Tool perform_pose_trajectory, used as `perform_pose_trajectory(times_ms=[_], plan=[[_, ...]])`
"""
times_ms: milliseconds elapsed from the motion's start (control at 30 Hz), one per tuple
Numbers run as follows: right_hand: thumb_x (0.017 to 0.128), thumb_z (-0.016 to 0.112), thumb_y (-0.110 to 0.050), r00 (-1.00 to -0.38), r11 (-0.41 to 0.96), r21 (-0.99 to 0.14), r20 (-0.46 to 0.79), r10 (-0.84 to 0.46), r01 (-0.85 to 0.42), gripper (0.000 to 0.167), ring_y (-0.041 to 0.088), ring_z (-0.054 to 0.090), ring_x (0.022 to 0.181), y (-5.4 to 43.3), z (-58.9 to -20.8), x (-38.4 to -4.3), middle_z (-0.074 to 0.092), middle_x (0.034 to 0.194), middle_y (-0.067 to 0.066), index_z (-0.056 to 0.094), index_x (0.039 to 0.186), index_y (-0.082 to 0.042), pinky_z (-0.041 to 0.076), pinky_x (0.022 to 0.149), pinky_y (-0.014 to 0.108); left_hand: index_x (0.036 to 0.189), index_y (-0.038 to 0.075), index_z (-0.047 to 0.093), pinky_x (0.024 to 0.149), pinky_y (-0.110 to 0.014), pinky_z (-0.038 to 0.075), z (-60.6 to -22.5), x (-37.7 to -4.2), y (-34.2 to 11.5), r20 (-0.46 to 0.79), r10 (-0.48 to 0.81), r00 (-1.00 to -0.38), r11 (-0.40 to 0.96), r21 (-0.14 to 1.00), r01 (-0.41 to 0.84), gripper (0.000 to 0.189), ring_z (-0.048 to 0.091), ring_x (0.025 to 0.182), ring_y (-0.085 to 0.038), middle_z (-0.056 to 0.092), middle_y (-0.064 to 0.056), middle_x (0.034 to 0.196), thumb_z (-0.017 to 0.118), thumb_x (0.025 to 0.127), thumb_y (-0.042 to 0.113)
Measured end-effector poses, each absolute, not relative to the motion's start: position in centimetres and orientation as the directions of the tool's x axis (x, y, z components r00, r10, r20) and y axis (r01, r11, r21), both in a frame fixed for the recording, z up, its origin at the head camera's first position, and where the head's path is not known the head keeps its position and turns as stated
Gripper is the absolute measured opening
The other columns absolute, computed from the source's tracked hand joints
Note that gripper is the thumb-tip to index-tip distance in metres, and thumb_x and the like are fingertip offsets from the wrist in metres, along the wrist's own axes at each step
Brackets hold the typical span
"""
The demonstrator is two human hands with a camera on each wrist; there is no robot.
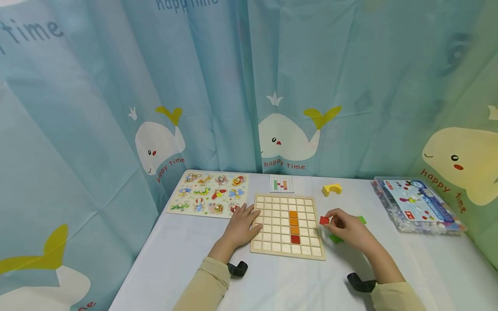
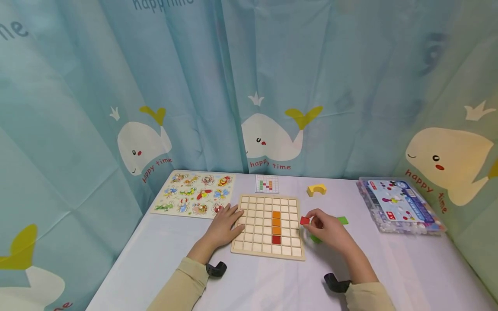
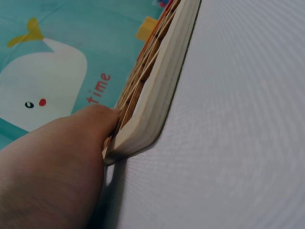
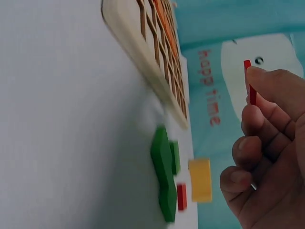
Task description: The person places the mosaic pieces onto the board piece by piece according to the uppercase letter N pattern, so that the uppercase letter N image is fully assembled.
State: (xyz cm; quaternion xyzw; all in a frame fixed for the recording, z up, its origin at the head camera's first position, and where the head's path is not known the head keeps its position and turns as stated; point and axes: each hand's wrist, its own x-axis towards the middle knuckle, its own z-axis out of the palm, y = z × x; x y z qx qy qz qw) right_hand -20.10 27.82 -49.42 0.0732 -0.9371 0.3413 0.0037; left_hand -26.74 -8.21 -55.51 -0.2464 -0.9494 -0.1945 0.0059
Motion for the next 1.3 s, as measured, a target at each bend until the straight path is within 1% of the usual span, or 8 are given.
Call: perform_pose_trajectory(times_ms=[200,333,433,700,867,967,1200,1300], plan=[[0.089,0.073,-0.021,-0.98,0.741,-0.644,0.089,-0.175,-0.191,0.024,0.015,0.047,0.076,25.4,-49.5,-20.6,0.055,0.088,0.001,0.063,0.109,-0.013,0.04,0.056,0.024,0.149,0.021,0.046,0.125,-0.051,0.016,-55.7,-26.8,-8.2,0.105,0.466,-0.879,0.803,0.368,0.469,0.057,0.02,0.153,-0.033,0.035,-0.006,0.16,0.048,0.1,0.049],[0.088,0.075,-0.022,-0.973,0.733,-0.642,0.107,-0.207,-0.226,0.023,0.015,0.047,0.079,23.8,-49.6,-20.9,0.056,0.093,0.002,0.065,0.108,-0.014,0.041,0.058,0.022,0.15,0.021,0.045,0.126,-0.051,0.016,-55.8,-26.8,-8.3,0.097,0.461,-0.882,0.808,0.365,0.462,0.057,0.019,0.153,-0.032,0.034,-0.005,0.161,0.048,0.1,0.05],[0.088,0.076,-0.024,-0.969,0.723,-0.649,0.099,-0.226,-0.235,0.023,0.015,0.049,0.08,22.9,-49.8,-21.2,0.057,0.094,0.002,0.066,0.107,-0.015,0.043,0.06,0.021,0.15,0.022,0.045,0.126,-0.051,0.016,-55.8,-26.8,-8.3,0.095,0.459,-0.883,0.81,0.363,0.461,0.057,0.019,0.153,-0.032,0.034,-0.005,0.161,0.048,0.1,0.05],[0.089,0.075,-0.025,-0.957,0.714,-0.649,0.082,-0.279,-0.264,0.021,0.013,0.049,0.079,21.3,-50.6,-22.1,0.056,0.088,-0.004,0.067,0.106,-0.014,0.044,0.064,0.022,0.15,0.021,0.045,0.126,-0.05,0.016,-55.9,-26.9,-8.2,0.102,0.461,-0.881,0.814,0.346,0.467,0.058,0.019,0.153,-0.032,0.034,-0.004,0.161,0.048,0.1,0.05],[0.088,0.075,-0.023,-0.958,0.7,-0.673,0.044,-0.283,-0.238,0.019,0.015,0.05,0.078,20.5,-51.0,-22.5,0.054,0.082,-0.002,0.068,0.103,-0.015,0.043,0.063,0.023,0.149,0.021,0.045,0.125,-0.051,0.017,-56.1,-27.0,-8.2,0.108,0.464,-0.879,0.814,0.338,0.471,0.058,0.02,0.152,-0.032,0.035,-0.005,0.16,0.049,0.099,0.051],[0.087,0.076,-0.025,-0.961,0.701,-0.681,0.014,-0.275,-0.21,0.018,0.015,0.05,0.077,20.0,-51.2,-22.8,0.054,0.08,-0.002,0.069,0.102,-0.017,0.042,0.062,0.024,0.15,0.022,0.045,0.126,-0.05,0.016,-56.0,-27.0,-8.1,0.1,0.462,-0.881,0.816,0.341,0.467,0.059,0.02,0.153,-0.032,0.034,-0.004,0.161,0.048,0.099,0.051],[0.087,0.077,-0.027,-0.96,0.727,-0.655,-0.008,-0.279,-0.206,0.017,0.013,0.049,0.071,19.3,-51.6,-23.5,0.053,0.074,-0.003,0.069,0.099,-0.019,0.04,0.061,0.025,0.149,0.021,0.046,0.125,-0.051,0.016,-56.0,-27.1,-8.1,0.106,0.461,-0.881,0.813,0.346,0.468,0.058,0.021,0.152,-0.033,0.035,-0.005,0.16,0.049,0.099,0.051],[0.087,0.077,-0.028,-0.961,0.737,-0.644,-0.012,-0.276,-0.204,0.016,0.013,0.049,0.071,19.2,-51.9,-23.6,0.052,0.074,-0.002,0.069,0.098,-0.02,0.038,0.061,0.026,0.149,0.021,0.046,0.125,-0.051,0.016,-56.0,-27.1,-8.2,0.109,0.462,-0.88,0.815,0.34,0.47,0.058,0.021,0.152,-0.033,0.035,-0.005,0.16,0.049,0.099,0.051]])
